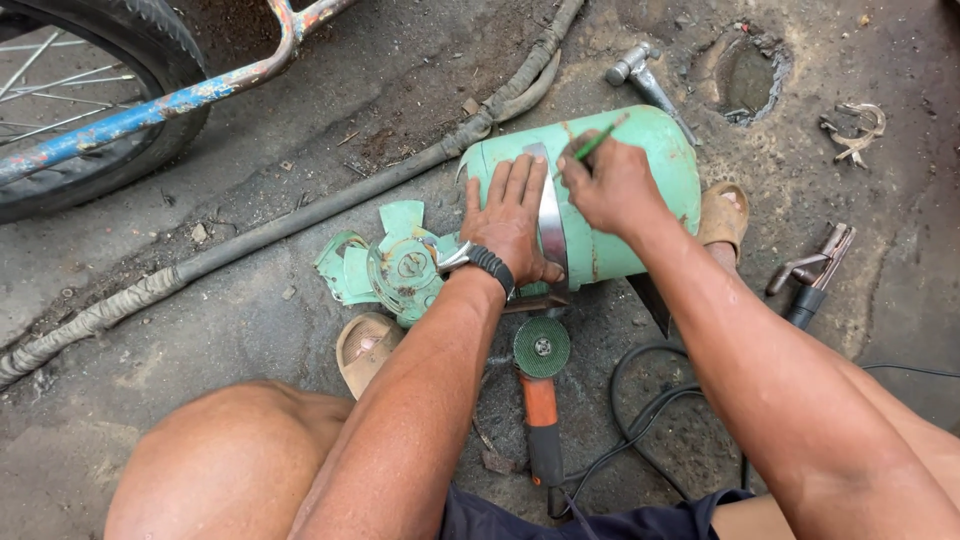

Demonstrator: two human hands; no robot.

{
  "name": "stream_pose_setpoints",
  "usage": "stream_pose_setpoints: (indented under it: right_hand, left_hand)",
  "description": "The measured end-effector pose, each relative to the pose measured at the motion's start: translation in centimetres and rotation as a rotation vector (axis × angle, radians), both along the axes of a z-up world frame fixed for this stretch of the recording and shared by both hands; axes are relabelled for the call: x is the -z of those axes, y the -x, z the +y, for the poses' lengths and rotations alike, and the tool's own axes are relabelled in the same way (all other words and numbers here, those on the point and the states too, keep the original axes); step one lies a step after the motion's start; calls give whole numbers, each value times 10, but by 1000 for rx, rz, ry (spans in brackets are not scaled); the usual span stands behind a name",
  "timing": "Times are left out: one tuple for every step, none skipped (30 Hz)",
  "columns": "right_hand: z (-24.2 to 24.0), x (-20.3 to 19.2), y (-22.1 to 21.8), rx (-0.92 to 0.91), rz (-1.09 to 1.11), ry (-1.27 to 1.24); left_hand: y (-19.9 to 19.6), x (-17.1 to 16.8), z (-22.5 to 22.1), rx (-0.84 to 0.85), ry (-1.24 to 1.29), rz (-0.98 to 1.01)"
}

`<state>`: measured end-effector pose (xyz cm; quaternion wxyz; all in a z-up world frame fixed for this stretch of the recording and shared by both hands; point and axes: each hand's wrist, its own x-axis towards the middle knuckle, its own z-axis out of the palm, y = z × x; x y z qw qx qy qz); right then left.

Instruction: The person places a metal strap around a green cylindrical object and marks lines on the cylinder using a pencil while holding the strap in place.

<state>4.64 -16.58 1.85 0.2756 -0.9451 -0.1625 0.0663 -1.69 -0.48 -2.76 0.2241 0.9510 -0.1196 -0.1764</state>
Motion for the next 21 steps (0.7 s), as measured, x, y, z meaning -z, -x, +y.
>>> stream_pose_setpoints:
  right_hand:
    - [4,2,-11,18,15,28]
    - [8,5,-23,37,30,56]
    - [20,-6,-29,33,32,54]
    - [32,-16,-36,111,179,120]
    - [43,-27,-43,188,328,187]
    - [42,-21,-49,186,329,186]
    - [40,-16,-55,205,339,172]
    - [38,-10,-62,224,348,158]
    - [35,-7,-64,225,347,159]
    - [33,-3,-66,207,337,150]
    - [31,0,-67,187,329,139]
    - [31,0,-66,186,330,139]
    - [30,0,-66,174,323,135]
    - [30,-1,-65,161,317,132]
    - [34,-11,-55,164,321,131]
    - [38,-22,-44,164,359,134]
    - [41,-34,-36,166,390,139]
    - [30,-31,-12,173,388,141]
    - [19,-29,11,94,184,154]
    - [9,-26,36,11,-18,165]
    - [-4,-8,59,14,-21,165]
  left_hand:
    - [2,0,0,2,-8,7]
    - [4,0,0,5,-16,15]
    - [4,-1,0,1,-18,17]
    - [5,-2,-1,-10,-41,21]
    - [5,-3,-2,-19,-62,25]
    - [4,-4,-1,-21,-63,27]
    - [4,-5,-1,-15,-63,44]
    - [3,-6,-2,-10,-63,61]
    - [3,-5,-2,-9,-61,60]
    - [2,-4,-2,-13,-56,48]
    - [3,-3,-2,-18,-53,37]
    - [3,-3,-2,-19,-54,39]
    - [3,-2,-1,-18,-44,29]
    - [3,-1,-1,-17,-33,20]
    - [2,-4,-1,-13,-33,24]
    - [2,-7,0,-12,-42,58]
    - [-2,-10,-1,-8,-47,87]
    - [-2,-6,0,-2,-44,84]
    - [-1,-2,1,-7,-16,51]
    - [0,1,1,-13,13,19]
    - [-1,1,2,-10,13,16]
